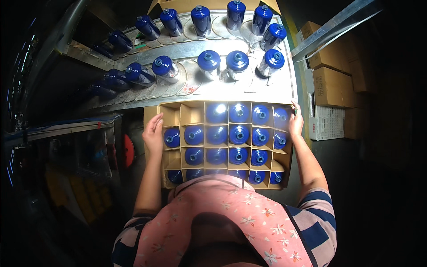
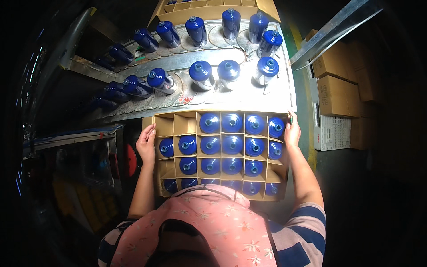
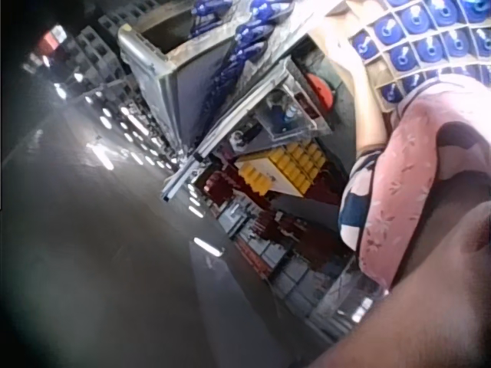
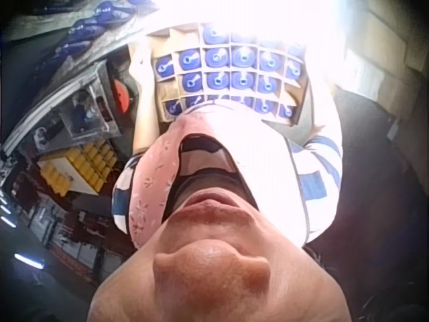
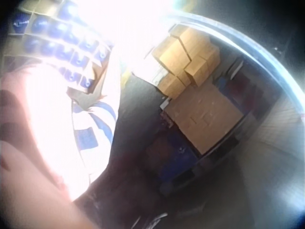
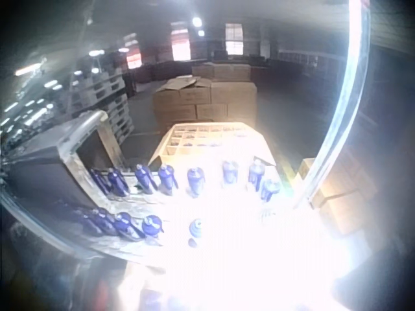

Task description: The person picks up a cardboard box and places it on a conveyor belt. They then open the box and begin placing blue cans from the conveyor belt into the box one by one until the box is full.

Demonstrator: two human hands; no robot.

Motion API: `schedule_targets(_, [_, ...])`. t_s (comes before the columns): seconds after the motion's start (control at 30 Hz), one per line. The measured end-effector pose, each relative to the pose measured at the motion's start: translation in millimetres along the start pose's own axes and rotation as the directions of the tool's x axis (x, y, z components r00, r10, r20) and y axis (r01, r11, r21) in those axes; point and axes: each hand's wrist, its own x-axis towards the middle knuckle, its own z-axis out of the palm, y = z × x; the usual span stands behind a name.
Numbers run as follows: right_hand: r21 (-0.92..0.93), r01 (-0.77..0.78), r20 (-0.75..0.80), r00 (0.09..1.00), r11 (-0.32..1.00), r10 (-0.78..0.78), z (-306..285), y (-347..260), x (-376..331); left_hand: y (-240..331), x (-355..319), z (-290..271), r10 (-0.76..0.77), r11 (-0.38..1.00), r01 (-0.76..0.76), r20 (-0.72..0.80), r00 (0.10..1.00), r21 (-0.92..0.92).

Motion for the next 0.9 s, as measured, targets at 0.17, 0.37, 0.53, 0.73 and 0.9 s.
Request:
schedule_targets(0.17, [-0.044,0.045,-0.075,0.996,0.998,-0.049,-13.3,2.7,-13.1,15.0,41.9,64.0,0.308,0.937,-0.256,0.219,0.926,-0.236])
schedule_targets(0.37, [-0.115,0.034,-0.086,0.995,0.993,-0.044,1.1,-9.1,-22.3,53.9,97.4,190.1,0.496,0.796,-0.589,0.409,0.766,0.138])
schedule_targets(0.53, [-0.069,0.030,-0.023,0.999,0.997,-0.031,8.0,-11.1,-25.3,61.5,101.7,230.1,0.399,0.805,-0.551,0.486,0.777,0.220])
schedule_targets(0.73, [-0.027,0.068,-0.042,0.997,0.997,-0.069,-3.6,1.0,-6.3,69.9,106.6,256.1,0.396,0.845,-0.510,0.454,0.798,0.160])
schedule_targets(0.9, [0.003,0.104,-0.055,0.993,0.995,-0.104,-2.0,5.4,-5.3,83.6,99.5,261.7,0.466,0.816,-0.568,0.463,0.754,0.104])
